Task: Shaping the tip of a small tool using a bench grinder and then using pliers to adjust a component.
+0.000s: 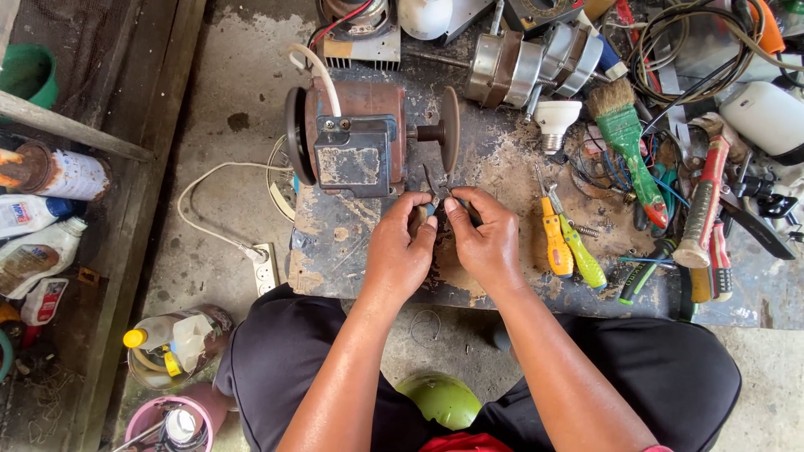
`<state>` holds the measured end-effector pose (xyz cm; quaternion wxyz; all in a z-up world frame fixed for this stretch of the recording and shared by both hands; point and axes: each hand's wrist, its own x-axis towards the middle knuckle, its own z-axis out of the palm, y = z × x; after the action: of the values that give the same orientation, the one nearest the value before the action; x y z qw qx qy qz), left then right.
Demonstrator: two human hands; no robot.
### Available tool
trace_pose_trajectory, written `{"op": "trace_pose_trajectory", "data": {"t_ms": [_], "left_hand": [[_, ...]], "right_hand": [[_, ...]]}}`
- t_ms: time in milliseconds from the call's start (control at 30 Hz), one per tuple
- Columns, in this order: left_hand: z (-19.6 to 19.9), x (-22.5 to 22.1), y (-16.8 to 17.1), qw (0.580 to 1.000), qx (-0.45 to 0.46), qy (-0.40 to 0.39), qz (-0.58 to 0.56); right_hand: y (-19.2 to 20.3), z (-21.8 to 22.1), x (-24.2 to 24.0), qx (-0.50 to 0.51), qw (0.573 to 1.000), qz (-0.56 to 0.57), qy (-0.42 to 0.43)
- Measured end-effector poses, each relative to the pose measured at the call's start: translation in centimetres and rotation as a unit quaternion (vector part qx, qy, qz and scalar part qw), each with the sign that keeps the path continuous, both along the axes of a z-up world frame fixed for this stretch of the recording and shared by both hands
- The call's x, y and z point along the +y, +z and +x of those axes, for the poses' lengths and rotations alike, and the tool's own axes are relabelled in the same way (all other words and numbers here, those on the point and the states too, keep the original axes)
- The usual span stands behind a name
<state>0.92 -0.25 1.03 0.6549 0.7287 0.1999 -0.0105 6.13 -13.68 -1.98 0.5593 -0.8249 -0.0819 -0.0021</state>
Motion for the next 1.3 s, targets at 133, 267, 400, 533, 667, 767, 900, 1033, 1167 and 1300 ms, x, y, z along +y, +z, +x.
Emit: {"op": "trace_pose_trajectory", "data": {"t_ms": [133,267,400,533,667,767,900,1033,1167,1300], "left_hand": [[0.09,-0.03,0.23,1.000,-0.013,0.000,0.005],[0.27,-0.07,0.21,1.000,-0.020,0.004,0.005],[0.37,-0.11,0.12,1.000,-0.023,0.005,0.007],[0.46,-0.23,-0.01,1.000,-0.018,0.007,0.014],[0.44,-0.22,0.08,1.000,-0.016,0.008,0.013],[0.50,-0.26,-0.15,1.000,-0.020,0.009,0.015],[0.51,-0.22,-0.28,0.999,-0.021,0.008,0.023],[0.60,-0.27,-0.11,1.000,-0.016,0.009,0.021],[0.58,-0.28,-0.10,1.000,-0.014,0.009,0.024],[0.59,-0.30,-0.09,1.000,-0.009,0.003,0.029]], "right_hand": [[-0.24,0.11,-0.06,-0.005,1.000,0.001,-0.008],[-0.15,0.23,-0.03,-0.002,1.000,0.011,-0.011],[-0.02,0.30,0.04,0.000,1.000,0.010,-0.011],[-0.05,0.33,-0.07,-0.003,1.000,-0.005,-0.018],[-0.15,0.32,-0.11,-0.006,1.000,-0.005,-0.021],[-0.26,0.41,-0.08,-0.011,1.000,-0.007,-0.021],[-0.33,0.51,0.00,-0.010,1.000,-0.002,-0.022],[-0.53,0.64,0.04,-0.011,1.000,0.004,-0.023],[-0.68,0.73,0.01,-0.018,0.999,0.000,-0.028],[-0.46,0.71,0.09,-0.016,1.000,0.005,-0.019]]}}
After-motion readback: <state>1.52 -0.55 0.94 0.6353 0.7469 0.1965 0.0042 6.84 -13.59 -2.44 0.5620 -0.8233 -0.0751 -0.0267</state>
